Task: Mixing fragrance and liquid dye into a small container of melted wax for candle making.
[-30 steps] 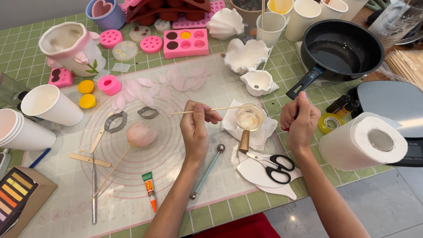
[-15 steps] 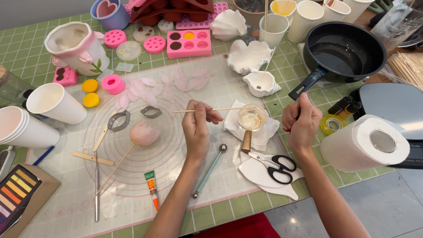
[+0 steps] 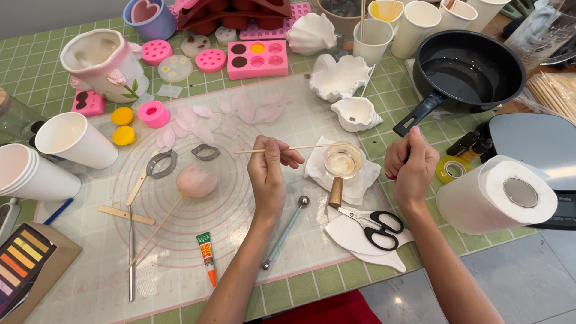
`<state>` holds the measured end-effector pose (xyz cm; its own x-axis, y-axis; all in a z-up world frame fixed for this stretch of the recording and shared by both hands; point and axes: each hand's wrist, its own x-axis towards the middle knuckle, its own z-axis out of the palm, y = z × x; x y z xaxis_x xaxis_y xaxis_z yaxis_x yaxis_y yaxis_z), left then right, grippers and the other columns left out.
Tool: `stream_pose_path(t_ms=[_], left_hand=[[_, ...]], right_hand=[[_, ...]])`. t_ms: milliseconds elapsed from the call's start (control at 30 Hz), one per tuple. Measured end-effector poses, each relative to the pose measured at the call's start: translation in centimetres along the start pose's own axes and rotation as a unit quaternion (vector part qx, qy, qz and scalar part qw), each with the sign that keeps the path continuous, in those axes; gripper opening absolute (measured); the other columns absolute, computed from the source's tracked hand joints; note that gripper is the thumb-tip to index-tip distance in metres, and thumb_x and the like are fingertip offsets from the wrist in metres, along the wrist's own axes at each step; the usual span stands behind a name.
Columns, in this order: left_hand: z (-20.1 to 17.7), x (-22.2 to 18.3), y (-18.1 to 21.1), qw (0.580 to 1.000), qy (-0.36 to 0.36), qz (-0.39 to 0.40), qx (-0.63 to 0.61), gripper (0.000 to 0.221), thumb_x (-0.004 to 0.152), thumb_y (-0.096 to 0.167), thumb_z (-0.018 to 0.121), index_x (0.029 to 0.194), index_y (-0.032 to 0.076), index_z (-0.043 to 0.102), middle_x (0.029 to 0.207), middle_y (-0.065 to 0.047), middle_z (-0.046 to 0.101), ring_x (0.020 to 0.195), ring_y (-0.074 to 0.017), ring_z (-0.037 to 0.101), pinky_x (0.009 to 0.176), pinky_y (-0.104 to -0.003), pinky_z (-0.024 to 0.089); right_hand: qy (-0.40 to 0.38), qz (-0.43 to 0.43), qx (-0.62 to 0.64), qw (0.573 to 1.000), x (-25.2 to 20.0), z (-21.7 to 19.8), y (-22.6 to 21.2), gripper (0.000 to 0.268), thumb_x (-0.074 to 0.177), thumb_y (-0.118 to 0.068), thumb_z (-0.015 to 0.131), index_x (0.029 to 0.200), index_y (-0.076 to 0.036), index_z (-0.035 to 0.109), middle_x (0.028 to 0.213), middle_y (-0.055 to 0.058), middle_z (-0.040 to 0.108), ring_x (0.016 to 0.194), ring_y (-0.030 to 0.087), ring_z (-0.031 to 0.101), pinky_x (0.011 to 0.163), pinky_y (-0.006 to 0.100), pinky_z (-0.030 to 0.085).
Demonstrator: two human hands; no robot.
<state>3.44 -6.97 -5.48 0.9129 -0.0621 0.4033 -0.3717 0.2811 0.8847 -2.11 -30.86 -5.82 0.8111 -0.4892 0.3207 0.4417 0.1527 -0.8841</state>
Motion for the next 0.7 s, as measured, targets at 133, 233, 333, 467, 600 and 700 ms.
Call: stream_pose_path(t_ms=[133, 233, 333, 467, 600, 700], left_hand=[[-0.04, 0.02, -0.37, 1.000, -0.003, -0.006, -0.002, 0.033, 0.113, 0.031, 0.040, 0.094, 0.007, 0.051, 0.075, -0.008, 0.069, 0.068, -0.0111, 0.062, 0.070, -0.027, 0.051], [-0.01, 0.03, -0.28, 1.000, -0.003, 0.000, 0.005, 0.033, 0.114, 0.031, 0.040, 0.094, 0.007, 0.051, 0.077, -0.009, 0.070, 0.069, -0.0111, 0.061, 0.072, -0.027, 0.050], [0.01, -0.03, -0.11, 1.000, 0.001, 0.001, 0.003, 0.033, 0.114, 0.031, 0.040, 0.095, 0.007, 0.051, 0.077, -0.009, 0.070, 0.069, -0.0108, 0.060, 0.072, -0.027, 0.049], [-0.03, 0.02, -0.25, 1.000, 0.004, -0.007, -0.006, 0.033, 0.113, 0.031, 0.040, 0.094, 0.007, 0.051, 0.076, -0.009, 0.071, 0.068, -0.0108, 0.061, 0.072, -0.027, 0.050], [-0.02, 0.06, -0.40, 1.000, 0.000, -0.005, 0.004, 0.033, 0.113, 0.031, 0.040, 0.094, 0.007, 0.051, 0.076, -0.009, 0.071, 0.068, -0.0106, 0.061, 0.072, -0.027, 0.050], [0.01, 0.02, -0.42, 1.000, -0.002, -0.001, 0.003, 0.033, 0.114, 0.031, 0.040, 0.094, 0.007, 0.052, 0.077, -0.009, 0.070, 0.068, -0.0105, 0.060, 0.072, -0.027, 0.049]], right_hand=[[-0.003, -0.002, -0.001, 1.000, 0.01, -0.02, 0.06, 0.051, 0.113, -0.031, 0.043, 0.068, -0.010, 0.035, 0.053, 0.002, 0.034, 0.044, 0.011, 0.028, 0.040, 0.028, 0.023], [0.000, 0.000, -0.002, 1.000, 0.04, 0.03, -0.01, 0.050, 0.113, -0.031, 0.043, 0.068, -0.010, 0.035, 0.053, 0.002, 0.034, 0.044, 0.011, 0.028, 0.039, 0.028, 0.023], [0.002, 0.001, -0.004, 1.000, 0.01, 0.08, -0.03, 0.051, 0.113, -0.031, 0.043, 0.068, -0.010, 0.035, 0.053, 0.002, 0.034, 0.044, 0.011, 0.028, 0.039, 0.028, 0.023], [0.001, -0.002, -0.006, 1.000, -0.03, 0.06, -0.05, 0.051, 0.113, -0.031, 0.043, 0.068, -0.010, 0.035, 0.053, 0.002, 0.034, 0.044, 0.011, 0.028, 0.039, 0.028, 0.023], [0.000, -0.002, -0.005, 1.000, -0.02, 0.05, 0.02, 0.050, 0.113, -0.031, 0.043, 0.068, -0.010, 0.035, 0.053, 0.002, 0.035, 0.044, 0.011, 0.029, 0.040, 0.028, 0.024], [-0.001, -0.002, -0.006, 1.000, -0.01, 0.07, 0.02, 0.051, 0.113, -0.031, 0.043, 0.068, -0.010, 0.035, 0.053, 0.002, 0.034, 0.044, 0.011, 0.028, 0.040, 0.028, 0.024]])
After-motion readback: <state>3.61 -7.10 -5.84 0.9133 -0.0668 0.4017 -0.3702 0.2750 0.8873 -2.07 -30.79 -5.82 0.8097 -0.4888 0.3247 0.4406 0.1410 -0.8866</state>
